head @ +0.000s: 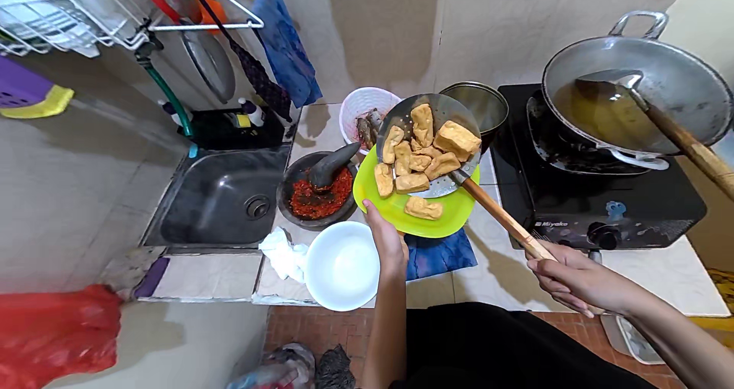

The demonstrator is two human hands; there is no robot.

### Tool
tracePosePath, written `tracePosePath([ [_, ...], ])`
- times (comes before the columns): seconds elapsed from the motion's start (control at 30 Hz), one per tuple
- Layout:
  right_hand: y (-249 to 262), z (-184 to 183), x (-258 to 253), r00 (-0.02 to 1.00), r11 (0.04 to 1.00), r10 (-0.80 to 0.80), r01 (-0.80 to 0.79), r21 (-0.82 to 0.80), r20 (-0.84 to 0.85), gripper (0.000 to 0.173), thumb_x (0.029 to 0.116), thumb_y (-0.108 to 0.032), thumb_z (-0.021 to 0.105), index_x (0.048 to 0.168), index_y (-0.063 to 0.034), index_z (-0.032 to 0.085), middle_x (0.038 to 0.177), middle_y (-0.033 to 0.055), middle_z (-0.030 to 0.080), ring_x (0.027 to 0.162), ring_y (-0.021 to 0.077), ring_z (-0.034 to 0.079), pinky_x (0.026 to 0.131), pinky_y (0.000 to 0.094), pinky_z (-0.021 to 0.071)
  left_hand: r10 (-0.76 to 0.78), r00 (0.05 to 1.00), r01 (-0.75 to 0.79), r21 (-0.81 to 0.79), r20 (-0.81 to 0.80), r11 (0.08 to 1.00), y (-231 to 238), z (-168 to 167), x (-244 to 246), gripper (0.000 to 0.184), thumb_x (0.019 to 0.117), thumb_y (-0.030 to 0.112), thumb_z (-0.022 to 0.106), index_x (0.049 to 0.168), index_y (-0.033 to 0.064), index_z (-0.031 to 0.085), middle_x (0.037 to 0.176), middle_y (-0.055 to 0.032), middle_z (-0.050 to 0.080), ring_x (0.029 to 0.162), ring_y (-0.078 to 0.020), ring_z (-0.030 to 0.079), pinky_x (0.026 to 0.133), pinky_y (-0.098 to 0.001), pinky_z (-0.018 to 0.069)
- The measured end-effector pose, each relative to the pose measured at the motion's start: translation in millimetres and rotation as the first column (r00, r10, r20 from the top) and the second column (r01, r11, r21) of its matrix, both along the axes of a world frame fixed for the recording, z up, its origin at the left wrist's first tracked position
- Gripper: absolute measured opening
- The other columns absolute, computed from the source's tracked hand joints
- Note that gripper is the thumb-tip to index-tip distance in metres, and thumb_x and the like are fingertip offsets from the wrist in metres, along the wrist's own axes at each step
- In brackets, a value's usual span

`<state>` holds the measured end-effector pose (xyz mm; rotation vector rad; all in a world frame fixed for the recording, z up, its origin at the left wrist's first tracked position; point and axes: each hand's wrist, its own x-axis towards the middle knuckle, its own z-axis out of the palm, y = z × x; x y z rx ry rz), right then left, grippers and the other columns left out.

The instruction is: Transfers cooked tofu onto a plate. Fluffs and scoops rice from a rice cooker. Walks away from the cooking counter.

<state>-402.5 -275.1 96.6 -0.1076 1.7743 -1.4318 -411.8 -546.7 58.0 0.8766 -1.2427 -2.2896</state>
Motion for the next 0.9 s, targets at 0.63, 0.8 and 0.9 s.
tracePosePath([
  [0.63, 2, -20, 6, 0.925, 0.972, 0.053, 0.039, 0.233, -0.377, 0.020, 0.1000, -0.024, 0.045, 0.111, -0.0098, 0.053, 0.059, -0.0106, 0.040, 0.044, -0.0030, 0.041, 0.042, 0.0149, 0.0354, 0.105, 0.990, -0.100, 0.053, -0.089, 0.994, -6, -17, -3, 0.061, 0.1096, 0.052, 0.010, 0.153, 0.0172, 0.036, 0.145, -0.0089, 0.052, 0.131, -0.0180, 0.055, 0.106, -0.0397, 0.0494],
  [0.8, 5, -22, -1, 0.787, 0.941, 0.099, 0.124, 0.314, -0.608, 0.026, 0.0996, -0.030, 0.045, 0.109, -0.0067, 0.054, 0.061, -0.0096, 0.039, 0.046, -0.0037, 0.040, 0.044, 0.0161, 0.0349, 0.138, 0.976, -0.128, 0.068, -0.167, 0.989, -6, -13, -1, 0.060, 0.1099, 0.051, 0.009, 0.150, 0.0186, 0.039, 0.142, -0.0060, 0.055, 0.130, -0.0157, 0.056, 0.105, -0.0381, 0.0500],
  [0.9, 3, -19, -6, 0.756, 0.940, 0.097, 0.143, 0.308, -0.647, 0.027, 0.0995, -0.029, 0.045, 0.108, -0.0056, 0.054, 0.062, -0.0091, 0.039, 0.047, -0.0035, 0.040, 0.046, 0.0161, 0.0348, 0.146, 0.965, -0.133, 0.077, -0.218, 0.988, -7, -12, -4, 0.059, 0.1100, 0.051, 0.009, 0.150, 0.0194, 0.039, 0.142, -0.0047, 0.056, 0.130, -0.0149, 0.056, 0.106, -0.0373, 0.0497],
])
